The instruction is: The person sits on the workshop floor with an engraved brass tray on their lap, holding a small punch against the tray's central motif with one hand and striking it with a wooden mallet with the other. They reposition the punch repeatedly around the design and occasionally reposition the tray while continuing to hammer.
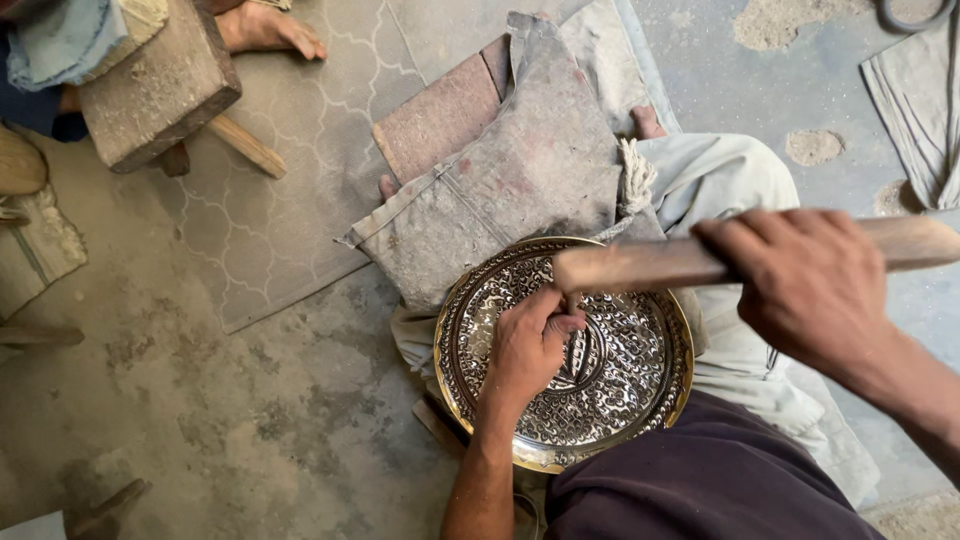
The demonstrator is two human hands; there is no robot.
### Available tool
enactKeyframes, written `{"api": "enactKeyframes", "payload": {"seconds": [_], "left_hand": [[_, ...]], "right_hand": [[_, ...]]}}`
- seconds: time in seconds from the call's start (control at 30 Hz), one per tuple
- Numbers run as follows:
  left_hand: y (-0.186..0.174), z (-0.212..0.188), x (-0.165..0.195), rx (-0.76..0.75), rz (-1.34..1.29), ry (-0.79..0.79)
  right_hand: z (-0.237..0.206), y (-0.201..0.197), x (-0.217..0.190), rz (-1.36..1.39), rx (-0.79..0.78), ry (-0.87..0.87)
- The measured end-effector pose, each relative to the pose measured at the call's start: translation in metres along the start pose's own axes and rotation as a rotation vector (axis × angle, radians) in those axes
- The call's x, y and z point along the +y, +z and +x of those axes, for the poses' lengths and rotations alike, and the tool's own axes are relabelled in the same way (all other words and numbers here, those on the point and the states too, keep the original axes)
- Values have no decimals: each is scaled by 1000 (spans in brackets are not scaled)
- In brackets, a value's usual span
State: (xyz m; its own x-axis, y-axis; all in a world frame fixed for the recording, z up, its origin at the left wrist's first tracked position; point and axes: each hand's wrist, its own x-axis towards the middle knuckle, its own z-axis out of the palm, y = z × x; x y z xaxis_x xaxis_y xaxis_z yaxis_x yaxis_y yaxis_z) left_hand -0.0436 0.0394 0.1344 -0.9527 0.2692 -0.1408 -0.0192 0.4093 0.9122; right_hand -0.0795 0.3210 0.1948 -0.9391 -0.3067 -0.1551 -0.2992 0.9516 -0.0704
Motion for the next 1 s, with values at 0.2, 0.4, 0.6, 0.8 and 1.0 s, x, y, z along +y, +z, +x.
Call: {"api": "enactKeyframes", "payload": {"seconds": [0.2,0.4,0.6,0.8,1.0], "left_hand": [[0,-2,4,9,53,10],[-2,-9,10,28,-16,-27],[-3,-10,15,25,15,-30],[-2,-12,13,10,16,-56],[0,-19,9,40,92,-19]], "right_hand": [[2,-12,-8,42,-61,-63],[-2,-13,-10,916,-74,551],[-4,-4,-7,234,234,-38],[-4,1,-7,-15,-172,-14],[-14,4,-6,425,118,35]]}}
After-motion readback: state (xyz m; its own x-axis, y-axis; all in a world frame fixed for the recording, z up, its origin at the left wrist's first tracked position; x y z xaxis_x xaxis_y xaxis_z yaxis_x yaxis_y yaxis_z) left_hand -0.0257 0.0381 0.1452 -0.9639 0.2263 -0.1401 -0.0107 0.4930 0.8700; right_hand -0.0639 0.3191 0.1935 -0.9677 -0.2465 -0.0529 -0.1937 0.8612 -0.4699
